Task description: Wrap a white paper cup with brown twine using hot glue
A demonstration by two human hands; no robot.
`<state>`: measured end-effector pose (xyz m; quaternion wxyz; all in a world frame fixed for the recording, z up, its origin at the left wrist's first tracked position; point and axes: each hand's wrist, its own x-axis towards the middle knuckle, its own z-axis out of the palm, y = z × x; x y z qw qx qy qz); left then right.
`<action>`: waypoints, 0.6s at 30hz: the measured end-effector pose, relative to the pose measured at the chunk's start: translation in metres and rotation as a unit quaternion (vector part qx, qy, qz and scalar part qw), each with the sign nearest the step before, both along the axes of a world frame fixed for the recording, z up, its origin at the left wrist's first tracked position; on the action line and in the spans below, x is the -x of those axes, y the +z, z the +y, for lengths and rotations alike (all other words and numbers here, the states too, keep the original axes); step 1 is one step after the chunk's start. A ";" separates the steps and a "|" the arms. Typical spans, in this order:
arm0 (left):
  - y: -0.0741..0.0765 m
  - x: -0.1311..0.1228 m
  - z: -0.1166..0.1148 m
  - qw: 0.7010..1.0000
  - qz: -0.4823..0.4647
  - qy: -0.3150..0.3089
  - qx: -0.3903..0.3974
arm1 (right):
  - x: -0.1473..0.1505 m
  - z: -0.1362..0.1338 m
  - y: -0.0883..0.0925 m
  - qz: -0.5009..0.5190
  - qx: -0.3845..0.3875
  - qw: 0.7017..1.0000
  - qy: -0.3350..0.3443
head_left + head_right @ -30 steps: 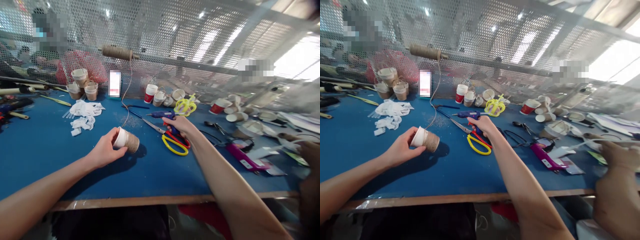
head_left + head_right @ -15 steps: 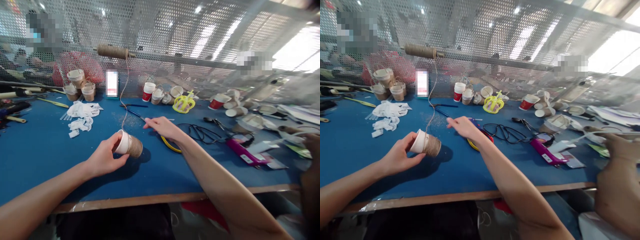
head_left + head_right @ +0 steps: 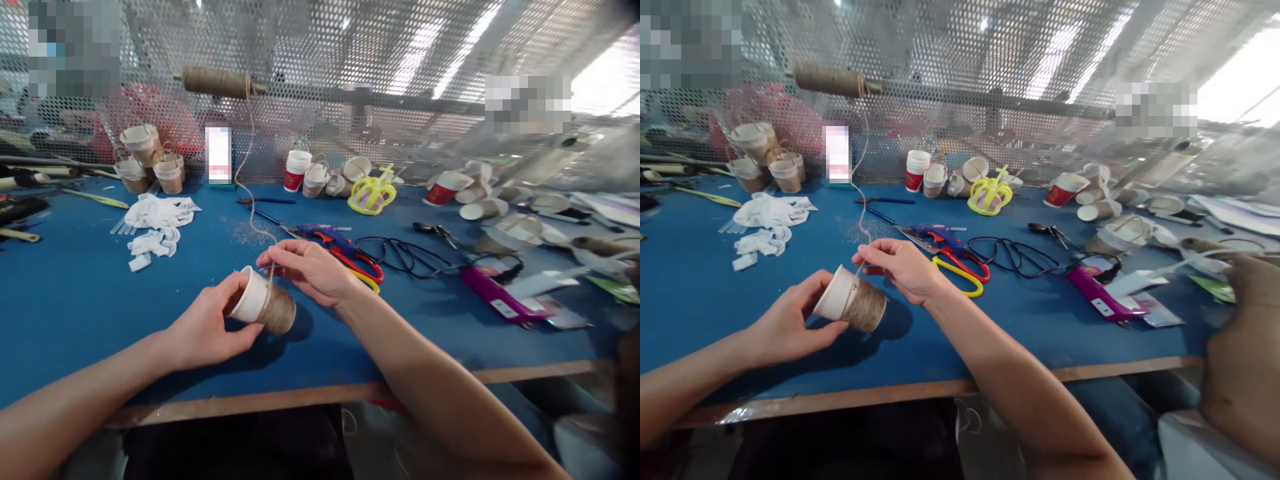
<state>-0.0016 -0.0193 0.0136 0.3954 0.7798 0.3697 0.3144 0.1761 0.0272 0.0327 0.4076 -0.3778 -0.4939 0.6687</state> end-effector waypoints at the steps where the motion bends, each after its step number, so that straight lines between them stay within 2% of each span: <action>1: 0.001 -0.001 0.001 0.999 -0.016 0.003 0.033 | -0.002 -0.001 0.001 -0.006 -0.018 1.000 -0.014; 7: 0.004 -0.003 0.005 0.984 -0.081 0.010 0.161 | -0.008 -0.003 0.006 -0.096 -0.137 0.981 -0.094; 11: 0.005 -0.003 0.005 0.980 -0.094 0.004 0.176 | -0.009 -0.003 0.006 -0.143 -0.166 0.970 -0.102; 18: 0.005 0.000 0.003 0.984 -0.090 0.003 0.156 | -0.008 -0.002 0.003 -0.165 -0.153 0.970 -0.097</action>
